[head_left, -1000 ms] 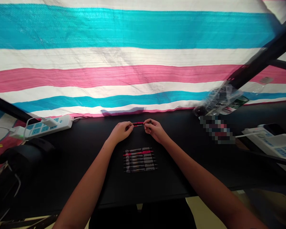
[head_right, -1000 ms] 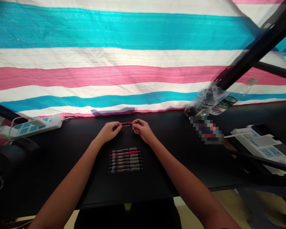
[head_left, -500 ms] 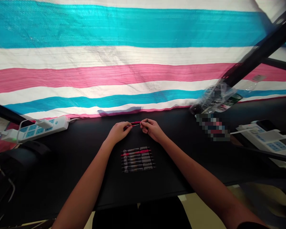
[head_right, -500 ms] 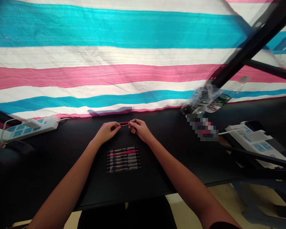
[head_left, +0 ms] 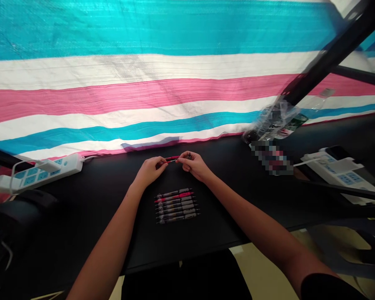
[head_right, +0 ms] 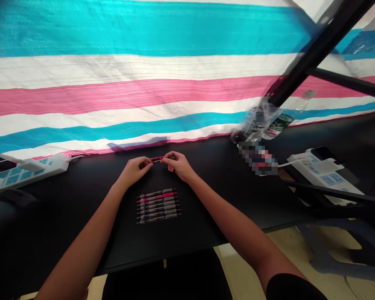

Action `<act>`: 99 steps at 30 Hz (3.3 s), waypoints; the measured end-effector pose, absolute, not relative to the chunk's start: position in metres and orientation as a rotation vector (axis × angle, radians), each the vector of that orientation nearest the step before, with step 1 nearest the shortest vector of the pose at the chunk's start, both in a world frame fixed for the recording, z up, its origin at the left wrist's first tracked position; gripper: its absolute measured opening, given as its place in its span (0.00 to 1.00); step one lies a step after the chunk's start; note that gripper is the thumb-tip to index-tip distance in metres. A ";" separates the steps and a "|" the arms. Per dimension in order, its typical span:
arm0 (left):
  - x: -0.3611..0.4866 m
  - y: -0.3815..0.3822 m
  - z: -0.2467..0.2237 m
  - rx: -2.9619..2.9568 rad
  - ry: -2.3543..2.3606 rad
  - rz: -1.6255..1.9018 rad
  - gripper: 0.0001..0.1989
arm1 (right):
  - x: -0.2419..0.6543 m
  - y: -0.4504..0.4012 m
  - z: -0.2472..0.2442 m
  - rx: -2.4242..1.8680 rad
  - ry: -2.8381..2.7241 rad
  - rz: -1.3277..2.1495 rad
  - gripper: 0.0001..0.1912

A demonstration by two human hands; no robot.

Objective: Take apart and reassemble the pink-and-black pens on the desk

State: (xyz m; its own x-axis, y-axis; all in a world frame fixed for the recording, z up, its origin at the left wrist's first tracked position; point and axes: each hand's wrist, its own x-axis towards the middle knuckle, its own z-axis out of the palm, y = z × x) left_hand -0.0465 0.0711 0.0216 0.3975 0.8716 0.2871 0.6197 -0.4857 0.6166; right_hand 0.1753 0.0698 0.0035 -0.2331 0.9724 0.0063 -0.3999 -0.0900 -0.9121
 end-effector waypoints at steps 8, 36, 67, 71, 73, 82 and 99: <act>-0.046 0.070 0.024 2.232 1.334 0.812 0.10 | 0.174 0.072 0.002 -0.799 -1.052 1.559 0.17; -0.046 0.070 0.022 2.222 1.288 0.795 0.07 | 0.179 0.070 0.005 -0.840 -1.036 1.619 0.09; -0.045 0.071 0.021 2.275 1.268 0.817 0.08 | 0.175 0.070 -0.002 -0.912 -1.068 1.497 0.15; -0.045 0.071 0.022 2.265 1.252 0.805 0.07 | 0.175 0.070 -0.004 -0.944 -1.114 1.454 0.14; -0.044 0.070 0.022 2.267 1.254 0.796 0.07 | 0.174 0.069 -0.002 -0.963 -1.140 1.444 0.13; -0.046 0.069 0.023 2.251 1.265 0.818 0.08 | 0.173 0.064 0.004 -0.905 -1.238 1.485 0.19; -0.052 0.076 0.014 2.002 1.318 0.942 0.12 | 0.176 0.069 0.002 -0.873 -1.105 1.479 0.13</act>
